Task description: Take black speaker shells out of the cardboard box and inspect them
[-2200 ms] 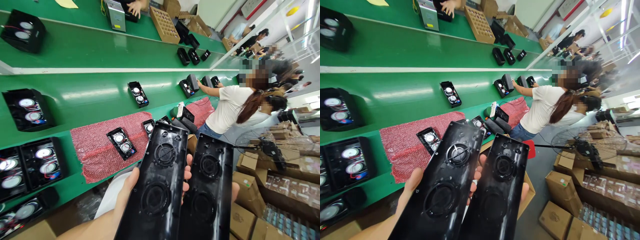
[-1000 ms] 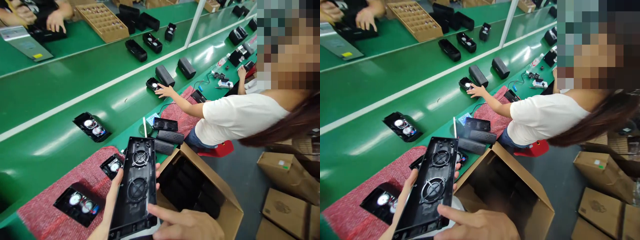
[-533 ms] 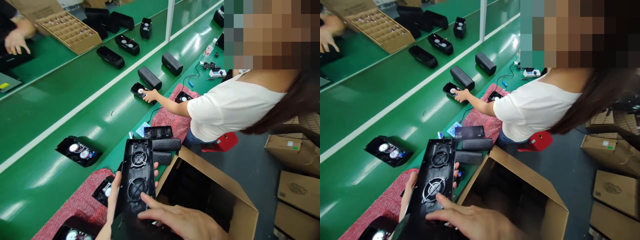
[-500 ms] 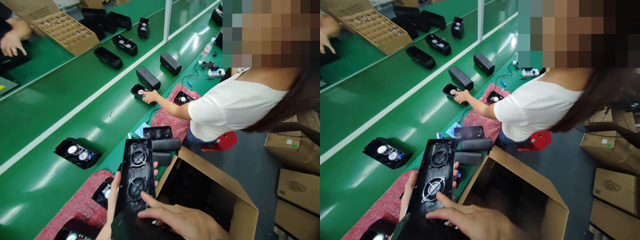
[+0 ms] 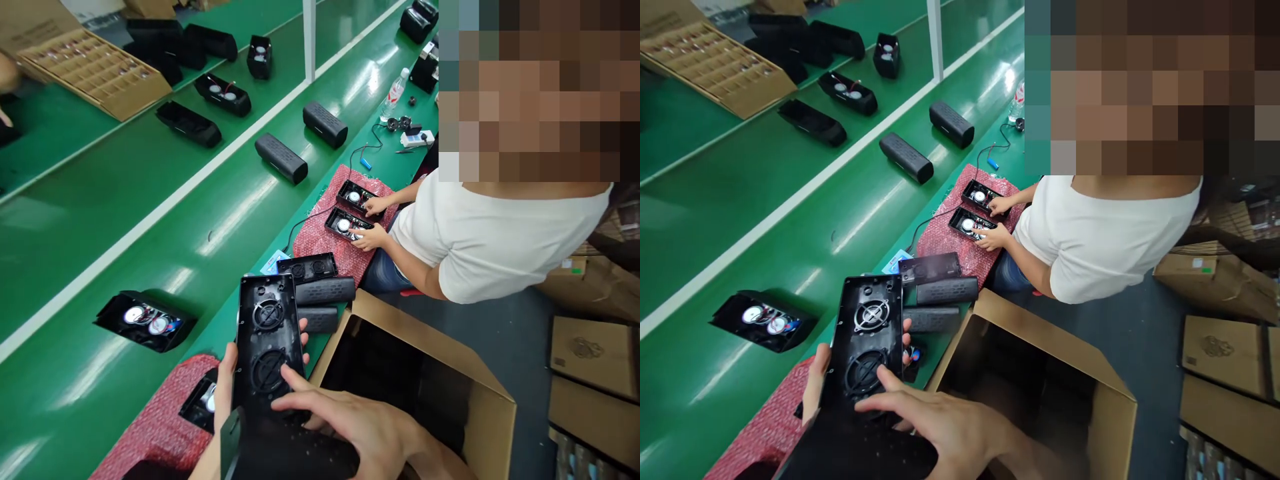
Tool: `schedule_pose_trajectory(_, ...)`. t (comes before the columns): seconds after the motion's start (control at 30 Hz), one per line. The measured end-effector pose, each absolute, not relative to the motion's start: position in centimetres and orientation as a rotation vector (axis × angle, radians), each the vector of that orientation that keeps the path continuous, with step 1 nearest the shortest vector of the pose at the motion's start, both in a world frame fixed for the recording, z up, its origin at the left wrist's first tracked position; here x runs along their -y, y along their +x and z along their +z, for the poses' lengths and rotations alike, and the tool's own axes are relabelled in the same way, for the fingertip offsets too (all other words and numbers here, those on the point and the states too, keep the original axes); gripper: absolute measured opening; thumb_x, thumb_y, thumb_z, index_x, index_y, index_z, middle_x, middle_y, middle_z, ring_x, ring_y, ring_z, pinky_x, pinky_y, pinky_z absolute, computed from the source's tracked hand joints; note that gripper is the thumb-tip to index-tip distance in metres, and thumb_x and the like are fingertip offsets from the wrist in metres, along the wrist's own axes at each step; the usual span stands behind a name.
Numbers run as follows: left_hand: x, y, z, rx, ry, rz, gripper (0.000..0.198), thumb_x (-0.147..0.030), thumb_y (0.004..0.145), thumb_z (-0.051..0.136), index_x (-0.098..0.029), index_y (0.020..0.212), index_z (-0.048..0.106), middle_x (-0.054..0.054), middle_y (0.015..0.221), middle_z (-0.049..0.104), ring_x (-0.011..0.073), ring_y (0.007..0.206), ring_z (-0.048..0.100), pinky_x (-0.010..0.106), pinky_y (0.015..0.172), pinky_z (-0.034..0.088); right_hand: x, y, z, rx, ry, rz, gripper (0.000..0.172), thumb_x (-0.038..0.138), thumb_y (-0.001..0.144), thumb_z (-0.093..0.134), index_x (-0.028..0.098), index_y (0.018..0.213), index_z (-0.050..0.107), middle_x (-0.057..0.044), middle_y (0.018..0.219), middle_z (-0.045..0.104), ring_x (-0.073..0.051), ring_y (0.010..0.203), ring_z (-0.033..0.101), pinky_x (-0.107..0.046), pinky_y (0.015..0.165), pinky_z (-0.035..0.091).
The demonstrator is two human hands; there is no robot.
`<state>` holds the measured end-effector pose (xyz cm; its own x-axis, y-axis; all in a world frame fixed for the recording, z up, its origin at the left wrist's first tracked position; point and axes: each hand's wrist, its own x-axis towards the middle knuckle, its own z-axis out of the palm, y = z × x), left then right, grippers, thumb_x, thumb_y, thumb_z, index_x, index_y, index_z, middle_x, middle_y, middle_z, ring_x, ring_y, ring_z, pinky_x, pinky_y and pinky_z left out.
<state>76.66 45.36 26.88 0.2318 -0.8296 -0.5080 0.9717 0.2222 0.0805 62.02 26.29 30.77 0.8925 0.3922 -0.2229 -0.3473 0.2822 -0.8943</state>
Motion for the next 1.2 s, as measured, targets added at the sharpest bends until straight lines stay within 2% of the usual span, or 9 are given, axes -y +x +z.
schedule_pose_trajectory(0.13,-45.4,76.4,26.9,-0.386,0.453,-1.287,0.078,-0.068,0.101,0.045,-0.012,0.155,0.054,0.016,0.160,0.054,0.0327,0.125,0.072,0.047,0.111,0.056,-26.1,61.9,30.8,0.025,-1.216,0.521,0.115,0.063,0.067,0.092,0.043,0.165,0.035,-0.010,0.180,0.009,-0.042,0.137,0.062,-0.052,0.111,0.054)
schedule_pose_trajectory(0.23,-45.5,76.1,26.9,-0.386,0.498,-1.294,0.082,-0.070,0.099,0.047,-0.011,0.155,0.054,0.018,0.158,0.056,0.0339,0.124,0.072,0.047,0.110,0.057,-26.2,61.7,30.9,0.006,-1.209,0.532,0.116,0.066,0.067,0.090,0.042,0.165,0.035,-0.012,0.180,0.010,-0.040,0.127,0.070,-0.049,0.109,0.056)
schedule_pose_trajectory(0.6,-46.2,74.8,26.2,-0.355,0.478,-1.215,0.078,-0.069,0.101,0.040,-0.012,0.150,0.061,0.018,0.148,0.065,0.0312,0.116,0.077,0.043,0.104,0.061,-27.4,61.3,30.5,-0.030,-1.131,0.503,0.119,0.061,0.062,0.096,0.039,0.164,0.038,-0.015,0.180,0.008,-0.035,0.123,0.073,-0.044,0.107,0.058)
schedule_pose_trajectory(0.7,-46.4,74.7,25.8,-0.348,0.524,-1.183,0.081,-0.070,0.100,0.041,-0.010,0.149,0.061,0.018,0.152,0.062,0.0319,0.119,0.075,0.042,0.105,0.060,-28.0,61.1,30.0,-0.041,-1.133,0.504,0.122,0.061,0.058,0.098,0.037,0.163,0.040,-0.015,0.180,0.008,-0.036,0.128,0.070,-0.045,0.108,0.057)
schedule_pose_trajectory(0.87,-46.9,74.5,26.4,-0.319,0.496,-1.176,0.083,-0.070,0.102,0.037,-0.007,0.151,0.058,0.020,0.146,0.066,0.0323,0.116,0.077,0.042,0.104,0.061,-28.6,60.9,30.2,-0.049,-1.151,0.491,0.121,0.059,0.059,0.099,0.036,0.163,0.041,-0.013,0.180,0.013,-0.041,0.148,0.051,-0.046,0.111,0.055)
schedule_pose_trajectory(0.97,-47.4,74.6,26.3,-0.295,0.470,-1.176,0.079,-0.067,0.103,0.039,-0.009,0.152,0.058,0.019,0.148,0.066,0.0335,0.119,0.075,0.043,0.105,0.061,-28.8,60.8,30.6,-0.064,-1.144,0.471,0.118,0.058,0.060,0.098,0.035,0.162,0.042,-0.013,0.178,0.020,-0.042,0.152,0.046,-0.047,0.109,0.055)
schedule_pose_trajectory(1.07,-47.5,74.7,26.0,-0.323,0.549,-1.146,0.070,-0.061,0.103,0.046,-0.009,0.147,0.063,0.022,0.146,0.067,0.0362,0.119,0.075,0.047,0.105,0.061,-28.8,60.9,30.7,-0.084,-1.120,0.475,0.117,0.056,0.061,0.098,0.033,0.162,0.044,-0.015,0.175,0.028,-0.041,0.145,0.054,-0.044,0.104,0.058)
schedule_pose_trajectory(1.13,-47.1,74.6,26.1,-0.397,0.633,-1.108,0.066,-0.058,0.103,0.050,-0.009,0.144,0.066,0.022,0.140,0.071,0.0370,0.120,0.075,0.050,0.108,0.059,-28.9,61.1,30.5,-0.083,-1.057,0.481,0.115,0.053,0.064,0.098,0.033,0.162,0.042,-0.017,0.174,0.027,-0.037,0.134,0.063,-0.040,0.098,0.061)
schedule_pose_trajectory(1.2,-46.5,74.4,26.4,-0.471,0.708,-1.088,0.065,-0.056,0.102,0.053,-0.008,0.144,0.065,0.022,0.133,0.075,0.0377,0.123,0.073,0.053,0.112,0.056,-29.3,61.4,30.2,-0.082,-0.953,0.473,0.111,0.048,0.068,0.097,0.033,0.162,0.041,-0.018,0.171,0.033,-0.032,0.124,0.070,-0.034,0.089,0.062)
